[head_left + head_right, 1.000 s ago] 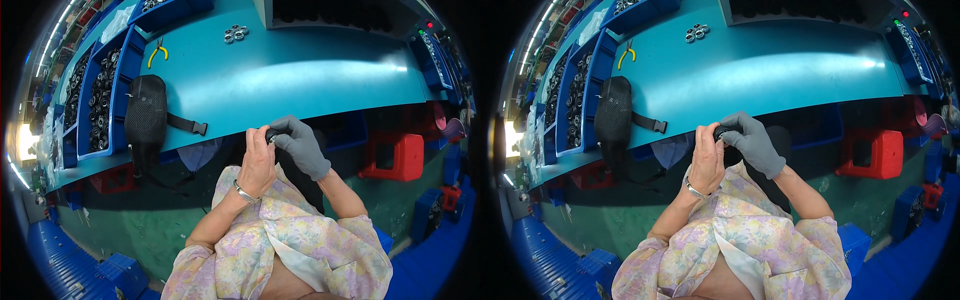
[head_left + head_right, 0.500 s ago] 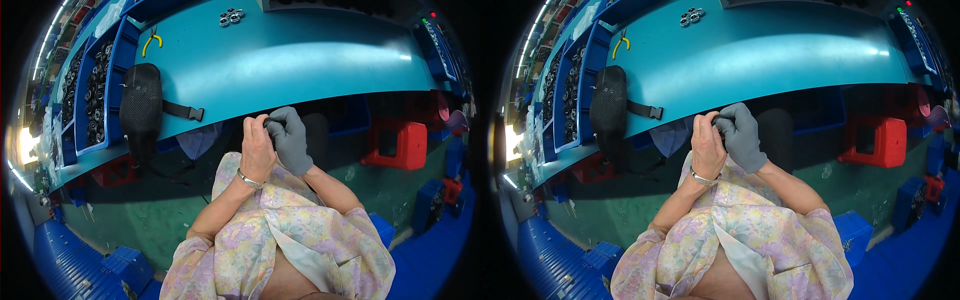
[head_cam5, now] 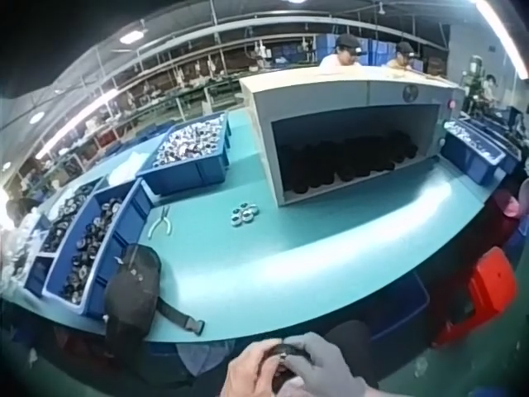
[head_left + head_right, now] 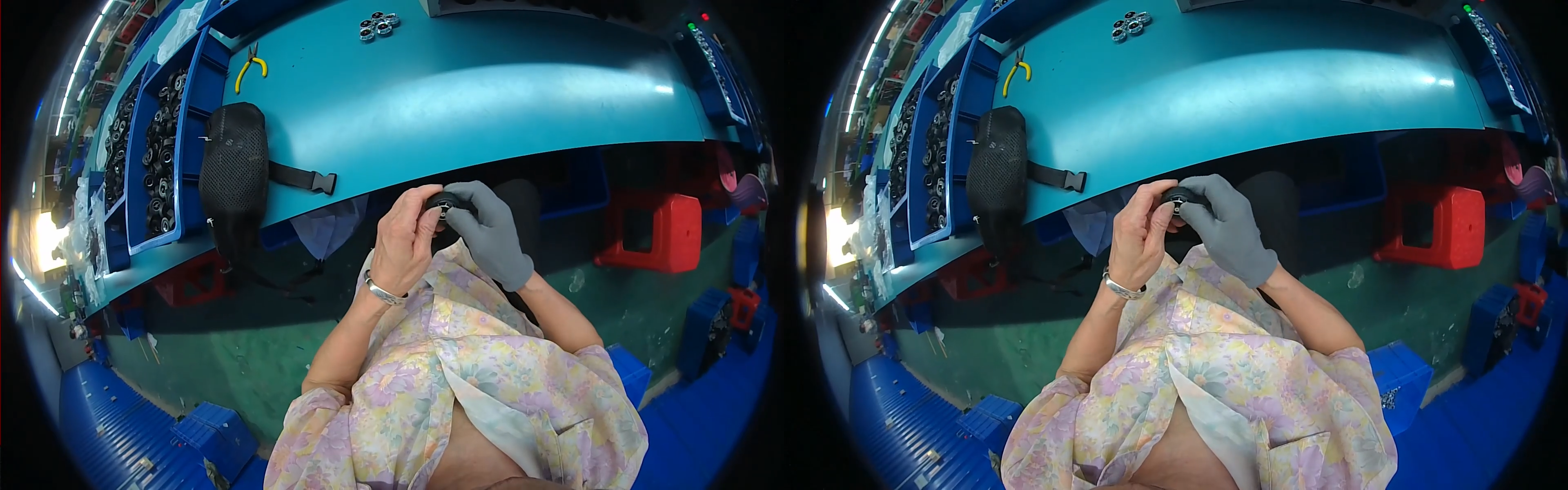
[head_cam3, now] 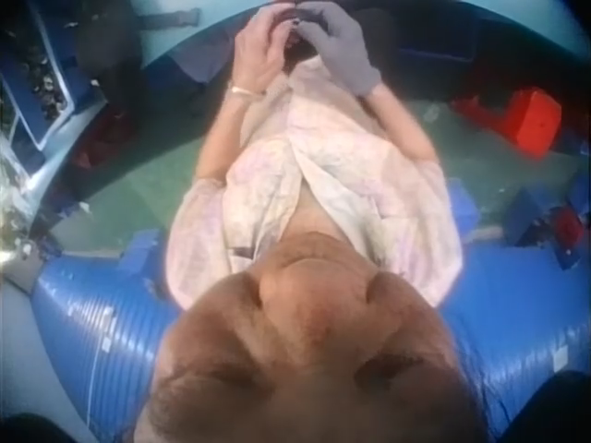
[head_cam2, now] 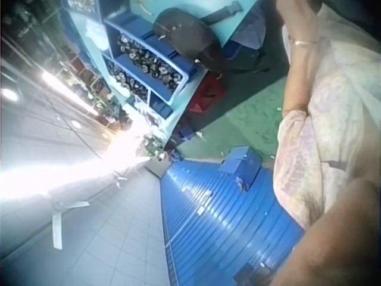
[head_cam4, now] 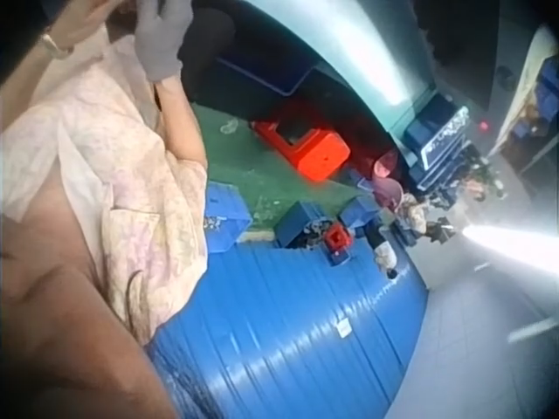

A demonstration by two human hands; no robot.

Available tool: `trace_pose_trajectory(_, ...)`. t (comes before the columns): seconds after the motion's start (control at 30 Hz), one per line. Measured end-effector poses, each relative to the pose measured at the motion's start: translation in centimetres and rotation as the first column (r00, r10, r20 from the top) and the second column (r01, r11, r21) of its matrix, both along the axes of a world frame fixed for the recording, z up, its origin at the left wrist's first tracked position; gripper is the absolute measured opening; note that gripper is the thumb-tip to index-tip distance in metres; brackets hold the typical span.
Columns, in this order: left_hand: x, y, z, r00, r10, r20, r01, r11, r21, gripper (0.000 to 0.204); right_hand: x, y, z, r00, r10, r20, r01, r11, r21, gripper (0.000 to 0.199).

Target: Assembling fidget spinners by inserting bearings into plastic frames on a factory production line.

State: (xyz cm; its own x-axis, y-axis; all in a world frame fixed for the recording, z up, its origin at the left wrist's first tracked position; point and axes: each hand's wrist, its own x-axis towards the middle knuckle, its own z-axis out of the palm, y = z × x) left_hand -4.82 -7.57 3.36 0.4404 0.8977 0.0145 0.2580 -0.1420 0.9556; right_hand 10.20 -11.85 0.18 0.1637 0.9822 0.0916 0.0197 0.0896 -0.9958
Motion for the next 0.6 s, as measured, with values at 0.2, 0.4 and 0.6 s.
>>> trace_pose_trajectory(0.2,-0.1,-1.1,0.4,0.985,-0.007,-0.174,0.050,0.969,0.241,0.011,-0.2,-0.8,0.7,0.992,-0.007,0.130,-0.001,0.998,0.067,0.021)
trace_pose_trajectory(0.4,1.0,-2.8,-0.5,0.969,0.151,-0.196,-0.077,0.937,0.341,0.011,-1.0,-1.5,0.7,0.926,-0.152,0.346,0.098,0.981,0.166,0.023)
trace_pose_trajectory(0.6,1.0,-2.6,-0.7,0.980,0.185,0.067,-0.171,0.968,-0.183,0.015,-1.1,-1.7,-0.3,0.996,-0.079,0.034,0.079,0.997,-0.024,0.030)
